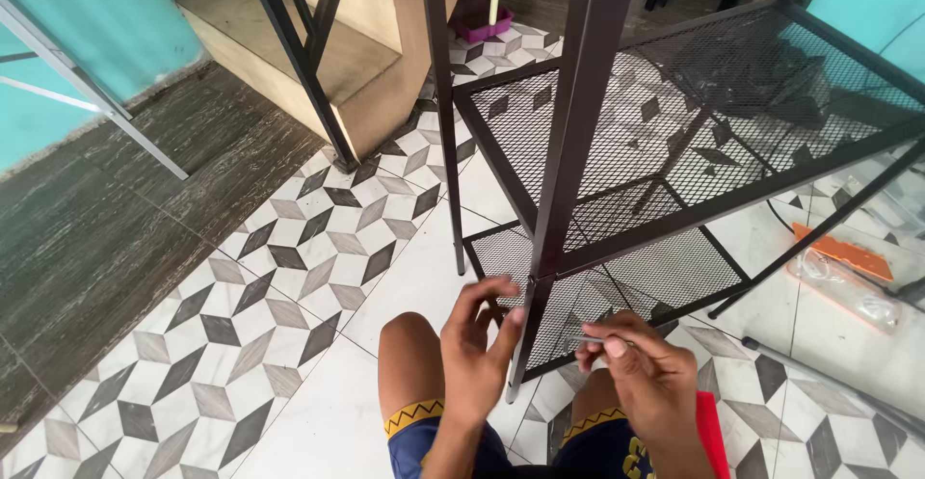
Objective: The person assembles a black metal mesh rack by attaching vertical poles to the frame using bolts and nuts. They position the frame, insert bolts through pre-drilled holes, and tighten the nuts by hand to secure the components.
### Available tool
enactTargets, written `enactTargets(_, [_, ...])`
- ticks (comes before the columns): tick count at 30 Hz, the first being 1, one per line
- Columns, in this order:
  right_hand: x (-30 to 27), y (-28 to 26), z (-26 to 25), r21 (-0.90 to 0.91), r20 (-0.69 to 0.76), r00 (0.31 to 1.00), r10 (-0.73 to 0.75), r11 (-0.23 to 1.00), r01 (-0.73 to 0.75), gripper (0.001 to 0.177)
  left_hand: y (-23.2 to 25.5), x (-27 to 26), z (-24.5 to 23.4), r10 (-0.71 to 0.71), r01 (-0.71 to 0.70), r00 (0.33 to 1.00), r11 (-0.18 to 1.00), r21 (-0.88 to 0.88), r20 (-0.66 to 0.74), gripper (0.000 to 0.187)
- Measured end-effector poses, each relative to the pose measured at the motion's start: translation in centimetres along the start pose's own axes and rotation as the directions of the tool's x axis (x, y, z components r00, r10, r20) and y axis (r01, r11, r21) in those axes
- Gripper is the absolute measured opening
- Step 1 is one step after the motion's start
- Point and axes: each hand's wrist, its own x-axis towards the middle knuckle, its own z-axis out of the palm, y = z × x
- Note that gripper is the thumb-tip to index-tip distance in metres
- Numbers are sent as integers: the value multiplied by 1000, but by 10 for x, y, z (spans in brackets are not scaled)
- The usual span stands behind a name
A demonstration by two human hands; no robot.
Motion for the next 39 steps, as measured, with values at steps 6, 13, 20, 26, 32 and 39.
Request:
enactTargets(6, [-9,21,24,418,-74,943,325,869,-266,26,-6,-37,-4,-36,62,987,985,-163,159,29])
enactTargets(13, [-7,34,45,348,-110,936,334,895,-278,26,6,-14,0,-161,160,987,969,-190,13,16])
enactTargets(20, [18,17,7,211,-151,971,187,965,-153,21,23,7,3,-258,261,965,963,-71,43,22])
enactTargets(26, [23,9,0,107,-140,983,121,989,-106,19,28,15,11,-281,282,959,957,-73,21,23])
enactTargets(32, [54,-24,-3,-113,-42,987,-155,982,150,19,35,23,7,-345,348,937,934,-76,50,23])
enactTargets(39, [140,-76,42,-173,400,863,-308,899,402,54,47,30,8,-436,439,898,893,-94,50,21])
